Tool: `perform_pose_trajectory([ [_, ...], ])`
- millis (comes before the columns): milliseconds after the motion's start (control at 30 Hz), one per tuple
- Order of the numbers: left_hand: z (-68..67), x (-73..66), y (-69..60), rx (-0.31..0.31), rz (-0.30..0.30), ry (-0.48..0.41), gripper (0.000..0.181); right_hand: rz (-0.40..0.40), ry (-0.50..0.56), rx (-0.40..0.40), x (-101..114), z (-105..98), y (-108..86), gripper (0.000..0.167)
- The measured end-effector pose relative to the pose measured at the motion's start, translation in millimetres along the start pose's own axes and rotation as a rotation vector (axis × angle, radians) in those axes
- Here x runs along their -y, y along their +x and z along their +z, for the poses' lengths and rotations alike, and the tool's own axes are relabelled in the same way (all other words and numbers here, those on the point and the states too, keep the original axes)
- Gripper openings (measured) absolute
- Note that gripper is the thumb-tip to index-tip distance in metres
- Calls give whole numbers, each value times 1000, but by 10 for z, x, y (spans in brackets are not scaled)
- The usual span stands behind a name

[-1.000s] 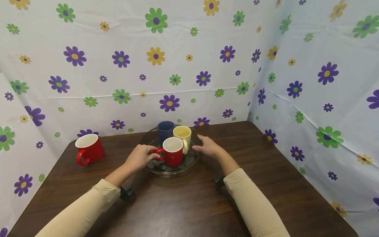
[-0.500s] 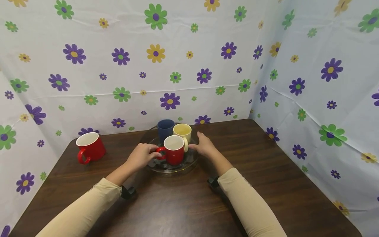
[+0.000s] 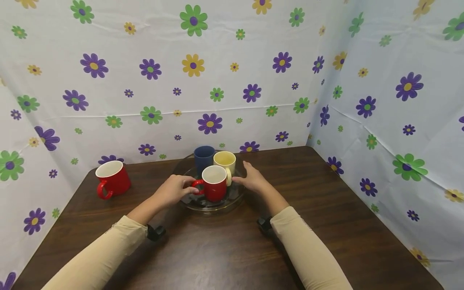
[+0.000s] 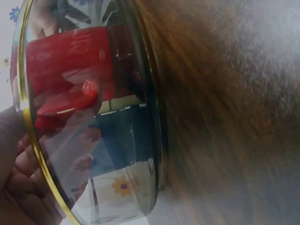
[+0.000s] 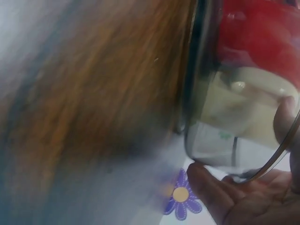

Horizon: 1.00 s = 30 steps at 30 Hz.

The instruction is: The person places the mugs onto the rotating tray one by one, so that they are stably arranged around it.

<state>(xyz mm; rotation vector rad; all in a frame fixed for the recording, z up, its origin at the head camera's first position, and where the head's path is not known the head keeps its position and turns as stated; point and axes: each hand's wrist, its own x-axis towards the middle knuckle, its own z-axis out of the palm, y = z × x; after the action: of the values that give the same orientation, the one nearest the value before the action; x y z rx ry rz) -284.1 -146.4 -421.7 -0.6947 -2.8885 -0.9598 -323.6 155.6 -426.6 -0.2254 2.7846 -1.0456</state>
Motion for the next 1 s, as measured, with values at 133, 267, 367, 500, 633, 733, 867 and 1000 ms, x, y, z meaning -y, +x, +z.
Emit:
perform_pose_trajectory([
  [133, -32, 5, 5, 23, 20, -17, 33, -27, 35, 39, -81, -48, 8, 90],
  [267, -98, -7, -15, 7, 19, -70, 41, -57, 56, 59, -140, -101, -13, 83],
  [367, -196, -10, -42, -39, 34, -73, 40, -80, 46, 39, -172, -117, -28, 78],
  [500, -391, 50, -106, -108, 63, -37, 29, -98, -11, 40, -192, -90, -37, 77],
  [633, -653, 161, -214, -167, 33, -52, 24, -98, -41, 45, -185, -71, -57, 77],
  [733, -864, 268, -329, -202, -29, -42, 27, -92, -7, 31, -177, -69, -69, 77],
  [867, -1086, 416, -519, -240, -109, 7, 30, -91, 60, 35, -192, -66, -84, 77],
  [1000, -1217, 568, -709, -324, -188, 98, 32, -94, 92, 31, -224, -64, -89, 77],
])
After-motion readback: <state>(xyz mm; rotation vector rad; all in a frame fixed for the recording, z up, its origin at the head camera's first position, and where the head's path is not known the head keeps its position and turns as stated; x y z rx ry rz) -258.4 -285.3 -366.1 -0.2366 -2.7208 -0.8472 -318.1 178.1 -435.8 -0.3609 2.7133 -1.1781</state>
